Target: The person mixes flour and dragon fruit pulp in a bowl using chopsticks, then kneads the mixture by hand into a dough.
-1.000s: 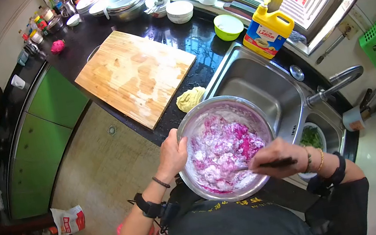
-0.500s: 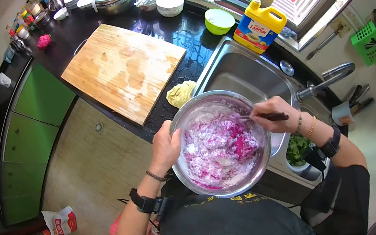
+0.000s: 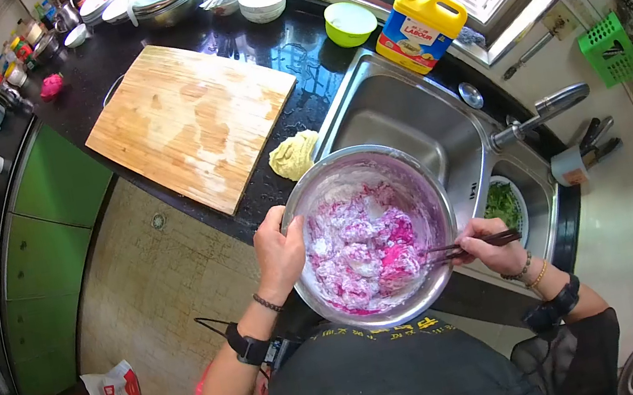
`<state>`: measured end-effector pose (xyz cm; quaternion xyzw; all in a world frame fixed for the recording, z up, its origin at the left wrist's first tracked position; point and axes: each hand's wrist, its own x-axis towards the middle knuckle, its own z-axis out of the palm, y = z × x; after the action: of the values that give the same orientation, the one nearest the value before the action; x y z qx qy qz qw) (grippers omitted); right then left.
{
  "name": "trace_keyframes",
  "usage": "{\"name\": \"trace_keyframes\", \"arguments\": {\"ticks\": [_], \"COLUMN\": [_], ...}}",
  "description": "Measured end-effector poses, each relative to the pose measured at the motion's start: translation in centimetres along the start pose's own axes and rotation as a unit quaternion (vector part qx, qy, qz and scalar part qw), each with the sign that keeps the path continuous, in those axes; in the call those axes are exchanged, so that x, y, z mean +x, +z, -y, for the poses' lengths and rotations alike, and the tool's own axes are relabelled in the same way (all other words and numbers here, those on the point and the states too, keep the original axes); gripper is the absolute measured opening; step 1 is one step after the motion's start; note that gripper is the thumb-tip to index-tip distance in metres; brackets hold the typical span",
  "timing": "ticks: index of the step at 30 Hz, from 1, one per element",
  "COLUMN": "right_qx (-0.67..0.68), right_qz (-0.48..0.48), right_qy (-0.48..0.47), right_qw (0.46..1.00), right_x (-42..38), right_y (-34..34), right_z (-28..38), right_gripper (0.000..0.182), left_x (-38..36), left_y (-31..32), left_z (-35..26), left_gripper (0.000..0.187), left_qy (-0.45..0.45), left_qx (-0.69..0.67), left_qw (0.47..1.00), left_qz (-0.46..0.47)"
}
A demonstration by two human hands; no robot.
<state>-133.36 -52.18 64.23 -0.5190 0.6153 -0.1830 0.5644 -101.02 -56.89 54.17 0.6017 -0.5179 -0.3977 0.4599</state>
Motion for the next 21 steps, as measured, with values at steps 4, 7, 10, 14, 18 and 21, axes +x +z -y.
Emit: {"name": "trace_keyframes", "arguments": {"ticks": [4, 7, 10, 14, 18, 21], "right_qx": [0.126, 0.146, 0.231, 0.314, 0.382, 0.430], "right_qz": [-0.027, -0.052, -0.100, -0.129, -0.153, -0.160], "right_qy": [0.033, 0.030, 0.059, 0.098, 0.083, 0.095], "right_qw": [0.991, 0.987, 0.966, 0.935, 0.908, 0.884], "right_x": [-1.4, -2.0, -1.6, -0.4, 1.0, 1.5], "right_y": [2.9, 5.0, 7.5, 10.0, 11.6, 11.9], "right_z": [-0.6, -1.1, -1.7, -1.3, -1.3, -1.4], "right_gripper": [0.011, 0.011, 0.013, 0.011, 0.011, 0.013], "left_x": [0.0, 0.1, 0.1, 0.2, 0.3, 0.4], "left_y": [-0.1, 0.0, -0.1, -0.1, -0.2, -0.3], "left_z": [0.0, 0.2, 0.1, 0.3, 0.4, 0.1], "left_gripper": [0.011, 0.011, 0.012, 0.015, 0.016, 0.017], "left_qy": [-0.010, 0.001, -0.007, 0.007, 0.017, 0.019], "left_qx": [-0.001, -0.007, 0.015, 0.028, 0.040, 0.033], "left_qw": [1.000, 1.000, 1.000, 0.999, 0.999, 0.999], "left_qz": [0.002, 0.000, 0.014, 0.017, 0.020, 0.029]}}
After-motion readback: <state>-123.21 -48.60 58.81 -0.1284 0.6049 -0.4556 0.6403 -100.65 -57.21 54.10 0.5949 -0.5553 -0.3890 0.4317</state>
